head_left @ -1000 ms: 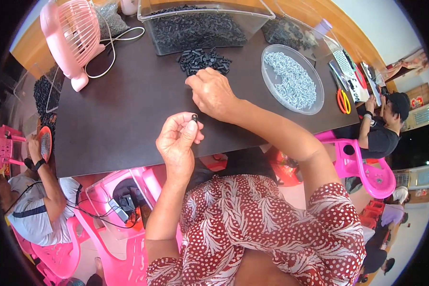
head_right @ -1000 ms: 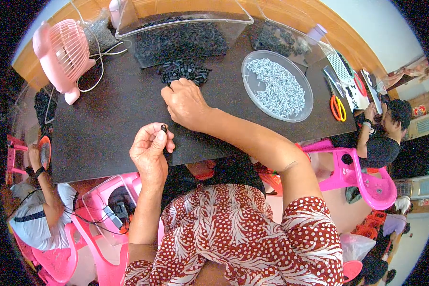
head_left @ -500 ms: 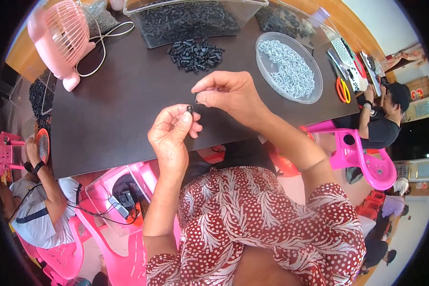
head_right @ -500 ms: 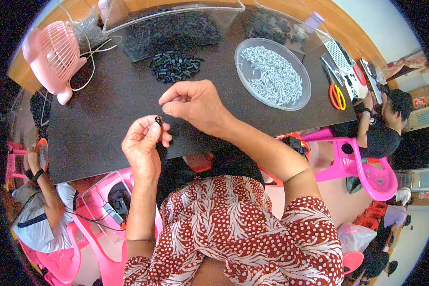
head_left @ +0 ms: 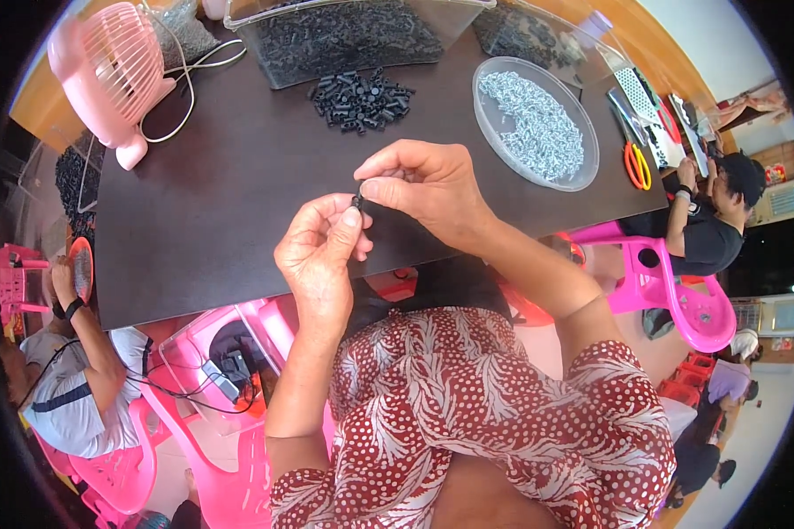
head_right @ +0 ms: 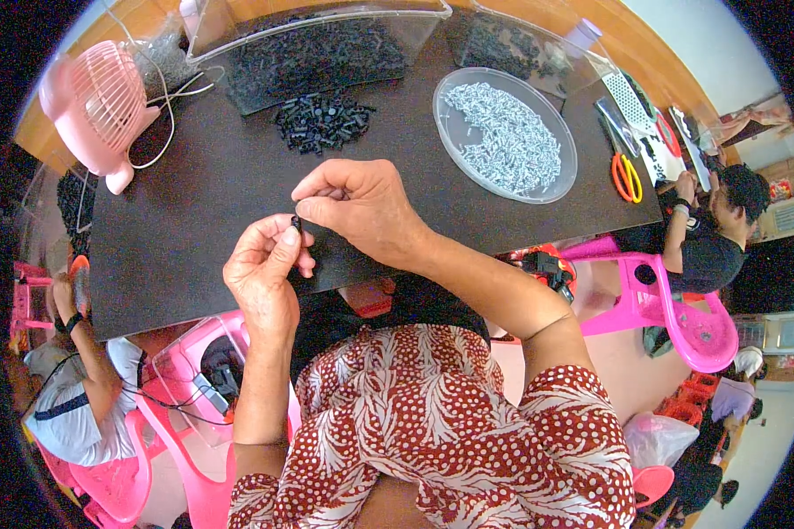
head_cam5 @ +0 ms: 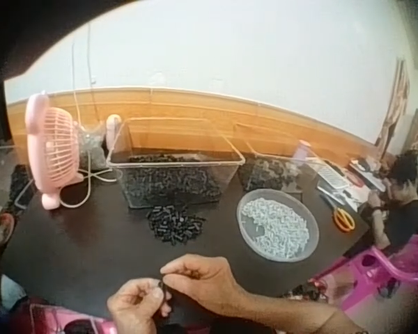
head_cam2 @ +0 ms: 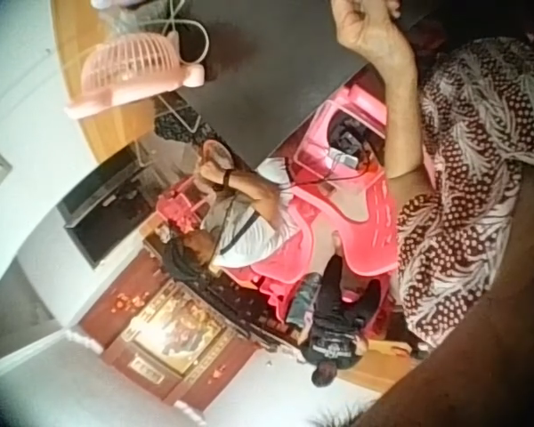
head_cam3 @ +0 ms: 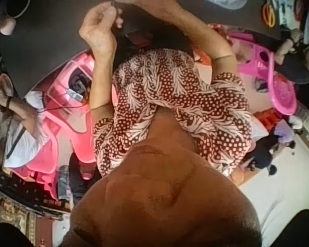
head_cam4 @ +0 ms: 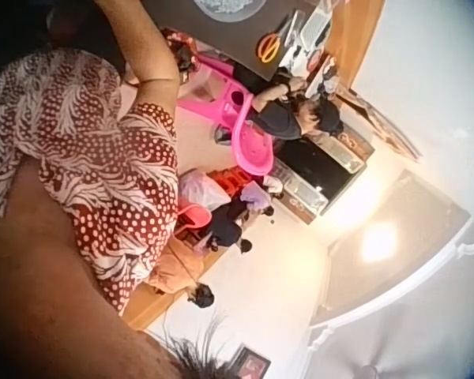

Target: The person assembles small black plastic parts with metal rings by hand at a shared workstation.

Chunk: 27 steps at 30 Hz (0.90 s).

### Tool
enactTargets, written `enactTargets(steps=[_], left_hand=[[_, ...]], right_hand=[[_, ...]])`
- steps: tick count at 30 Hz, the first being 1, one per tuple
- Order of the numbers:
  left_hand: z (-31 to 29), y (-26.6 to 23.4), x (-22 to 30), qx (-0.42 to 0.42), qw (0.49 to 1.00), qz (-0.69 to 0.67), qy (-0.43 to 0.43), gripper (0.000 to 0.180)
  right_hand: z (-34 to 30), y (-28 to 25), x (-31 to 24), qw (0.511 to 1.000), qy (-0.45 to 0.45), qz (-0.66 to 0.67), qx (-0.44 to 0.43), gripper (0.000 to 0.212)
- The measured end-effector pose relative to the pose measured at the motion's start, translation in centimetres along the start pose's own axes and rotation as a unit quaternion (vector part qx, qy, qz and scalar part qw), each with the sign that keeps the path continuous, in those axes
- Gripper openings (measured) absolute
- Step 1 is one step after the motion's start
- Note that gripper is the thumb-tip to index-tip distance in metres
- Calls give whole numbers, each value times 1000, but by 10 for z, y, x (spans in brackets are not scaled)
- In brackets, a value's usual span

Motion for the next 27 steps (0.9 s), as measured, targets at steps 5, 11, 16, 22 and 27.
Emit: enactTargets(steps=[5, 11, 16, 22, 27], left_hand=[[-2, -2, 2, 8, 999, 41, 3, 13], [-4, -2, 0, 6, 999, 47, -2, 14], [-5, -1, -1, -4, 999, 40, -7, 13], [-6, 4, -3, -8, 1000, -9, -24, 12], [-7, 4, -4, -5, 998, -48, -40, 13]], right_hand=[[0, -1, -1, 1000, 3, -19, 11, 11], [-2, 0, 1, 1000, 9, -29, 6, 12], [-6, 3, -4, 998, -18, -68, -2, 11], [-6, 1, -3, 997, -3, -79, 8, 11], [-8, 2, -6, 996, -3, -92, 13, 11]])
Point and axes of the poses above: each hand's wrist, its own z-axis towards the middle knuckle, its own y-axis out of the palm, x = y × z, the point moved 10 cm from there along z, towards the middle knuckle, and after that the axes turned 15 degrees about y, right-handed, at the moved point
